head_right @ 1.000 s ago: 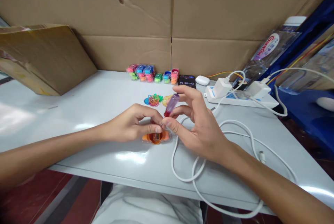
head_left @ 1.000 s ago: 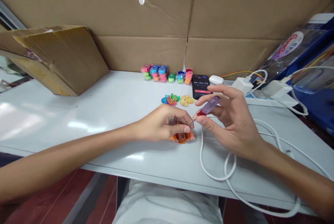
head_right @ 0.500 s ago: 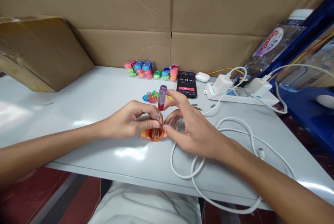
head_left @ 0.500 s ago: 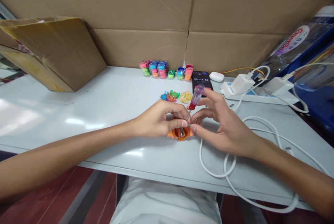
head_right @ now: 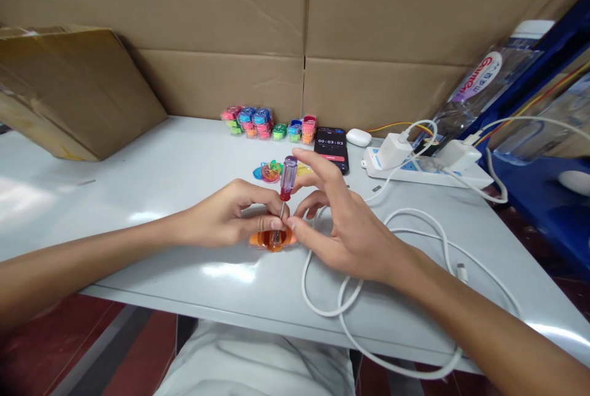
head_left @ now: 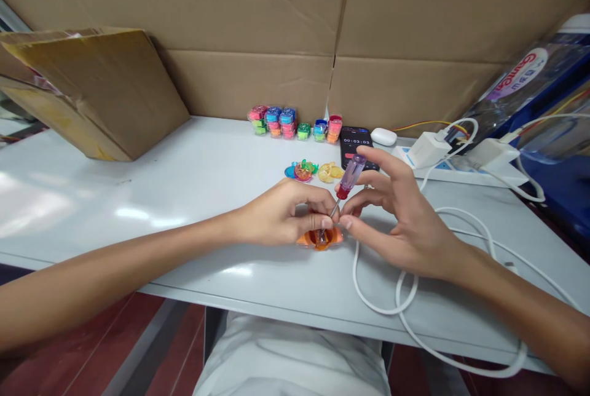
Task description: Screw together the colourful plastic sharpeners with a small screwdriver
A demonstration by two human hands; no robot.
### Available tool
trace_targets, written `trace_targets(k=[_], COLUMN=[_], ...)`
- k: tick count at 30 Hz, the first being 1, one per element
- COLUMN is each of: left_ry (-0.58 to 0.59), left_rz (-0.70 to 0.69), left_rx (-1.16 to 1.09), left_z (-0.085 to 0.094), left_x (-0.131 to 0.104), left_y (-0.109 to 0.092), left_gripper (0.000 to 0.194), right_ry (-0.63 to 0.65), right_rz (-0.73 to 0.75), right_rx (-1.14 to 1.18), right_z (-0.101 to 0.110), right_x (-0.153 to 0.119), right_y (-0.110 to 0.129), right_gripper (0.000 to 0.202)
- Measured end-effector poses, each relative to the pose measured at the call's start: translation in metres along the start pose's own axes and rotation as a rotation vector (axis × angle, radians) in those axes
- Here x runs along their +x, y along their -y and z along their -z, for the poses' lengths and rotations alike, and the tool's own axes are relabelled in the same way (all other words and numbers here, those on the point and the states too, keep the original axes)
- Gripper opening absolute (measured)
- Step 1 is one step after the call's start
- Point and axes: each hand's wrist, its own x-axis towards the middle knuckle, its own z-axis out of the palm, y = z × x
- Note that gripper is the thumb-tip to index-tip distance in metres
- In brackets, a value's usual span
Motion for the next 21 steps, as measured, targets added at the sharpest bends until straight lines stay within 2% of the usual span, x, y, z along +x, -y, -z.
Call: trace_targets(k=[2, 4, 7, 8, 11, 13, 17, 19, 21], left_ry=[0.016, 0.033, 0.055, 0.061, 0.083, 0.085, 0.096, 0.131, 0.14], left_rz=[0.004, 0.024, 0.044, 0.048, 0.055, 0.047, 0.025, 0.021, 0.005], left_rx=[-0.009, -0.031, -0.081, -0.099, -0.128, -0.117, -0.084, -0.07, -0.028], left_z=[0.001, 0.002, 0.001, 0.001, 0.0, -0.001, -0.002, -0.002, -0.002], left_x=[0.0, -0.001, -0.003, -0.003, -0.005, -0.005, -0.006, -0.006, -0.006], left_y=[-0.001, -0.001, -0.001, -0.002, -0.003, -0.002, 0.0, 0.001, 0.002], left_gripper=[0.01, 0.011, 0.012, 0.013, 0.019, 0.019, 0.012, 0.009, 0.017], right_ry=[-0.062, -0.141, -0.199, -0.187, 0.001, 0.148, 0.372, 0.41, 0.42], right_rz=[0.053, 0.116, 0.183, 0.196, 0.164, 0.082, 0.041, 0.037, 0.036], right_rx=[0.001, -0.05, -0.322, -0.413, -0.603, -0.696, -0.736, -0.721, -0.706], right_z=[0.003, 0.007, 0.019, 0.023, 0.032, 0.035, 0.031, 0.029, 0.028], right_x=[0.003, 0.01, 0.029, 0.037, 0.062, 0.075, 0.087, 0.086, 0.084], right_y=[0.003, 0.009, 0.028, 0.036, 0.056, 0.065, 0.072, 0.076, 0.079], right_gripper=[0.08, 0.067, 0.017, 0.01, 0.033, 0.044, 0.042, 0.037, 0.032])
